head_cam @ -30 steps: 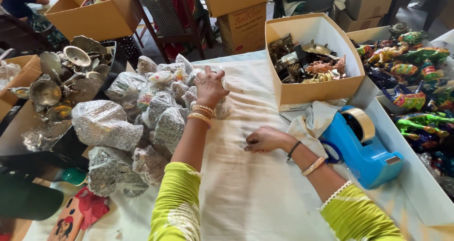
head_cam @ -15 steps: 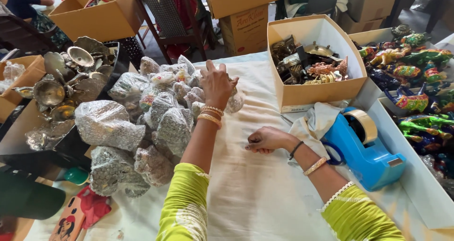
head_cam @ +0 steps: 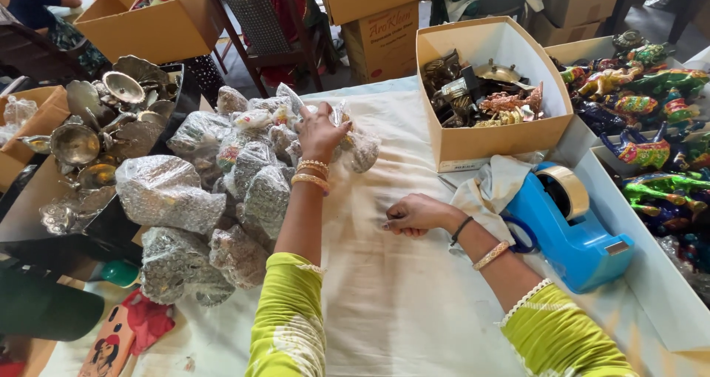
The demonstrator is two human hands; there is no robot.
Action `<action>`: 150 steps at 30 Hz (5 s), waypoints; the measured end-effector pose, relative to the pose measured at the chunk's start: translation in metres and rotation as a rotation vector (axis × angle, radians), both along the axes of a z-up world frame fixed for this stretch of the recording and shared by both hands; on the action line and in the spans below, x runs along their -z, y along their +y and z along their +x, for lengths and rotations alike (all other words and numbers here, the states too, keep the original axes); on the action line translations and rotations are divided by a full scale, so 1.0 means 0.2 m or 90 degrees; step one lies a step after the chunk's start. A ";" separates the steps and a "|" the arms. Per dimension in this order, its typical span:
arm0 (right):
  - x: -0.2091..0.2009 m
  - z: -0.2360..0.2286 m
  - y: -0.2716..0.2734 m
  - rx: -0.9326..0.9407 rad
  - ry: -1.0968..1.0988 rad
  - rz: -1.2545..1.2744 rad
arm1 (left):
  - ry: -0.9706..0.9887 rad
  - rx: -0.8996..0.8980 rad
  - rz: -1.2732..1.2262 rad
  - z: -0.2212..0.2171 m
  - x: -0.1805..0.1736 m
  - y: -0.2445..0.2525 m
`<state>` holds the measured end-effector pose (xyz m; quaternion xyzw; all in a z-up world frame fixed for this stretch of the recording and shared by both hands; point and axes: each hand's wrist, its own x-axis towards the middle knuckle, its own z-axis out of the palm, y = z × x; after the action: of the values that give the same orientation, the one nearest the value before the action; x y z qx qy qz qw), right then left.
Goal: The person unwraps a bubble-wrapped decorative item, revealing a silver-colored metal piece. They then pick up a sheet of bubble wrap and wrap the item again, securing it with tape from a dispenser.
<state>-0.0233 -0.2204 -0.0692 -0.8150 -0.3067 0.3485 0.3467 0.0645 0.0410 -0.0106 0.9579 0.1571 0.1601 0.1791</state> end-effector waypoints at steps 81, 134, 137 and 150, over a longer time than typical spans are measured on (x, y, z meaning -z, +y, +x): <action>0.16 0.12 -0.04 0.249 0.190 0.247 | 0.079 1.070 -0.006 -1.21 0.56 -0.75; 0.26 0.14 0.03 0.299 0.084 0.146 | 0.172 -0.306 0.277 -0.99 -0.64 2.14; 0.30 0.15 0.03 0.302 0.077 0.153 | 0.217 -0.268 0.215 -1.04 -0.67 2.10; 0.31 0.18 0.01 0.317 0.089 0.158 | 0.120 -0.172 0.220 -0.53 -0.44 1.97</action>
<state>0.0126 -0.2176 -0.1310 -0.7903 -0.1127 0.2678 0.5394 -0.0424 0.4340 0.0768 0.9554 0.2697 0.1171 -0.0258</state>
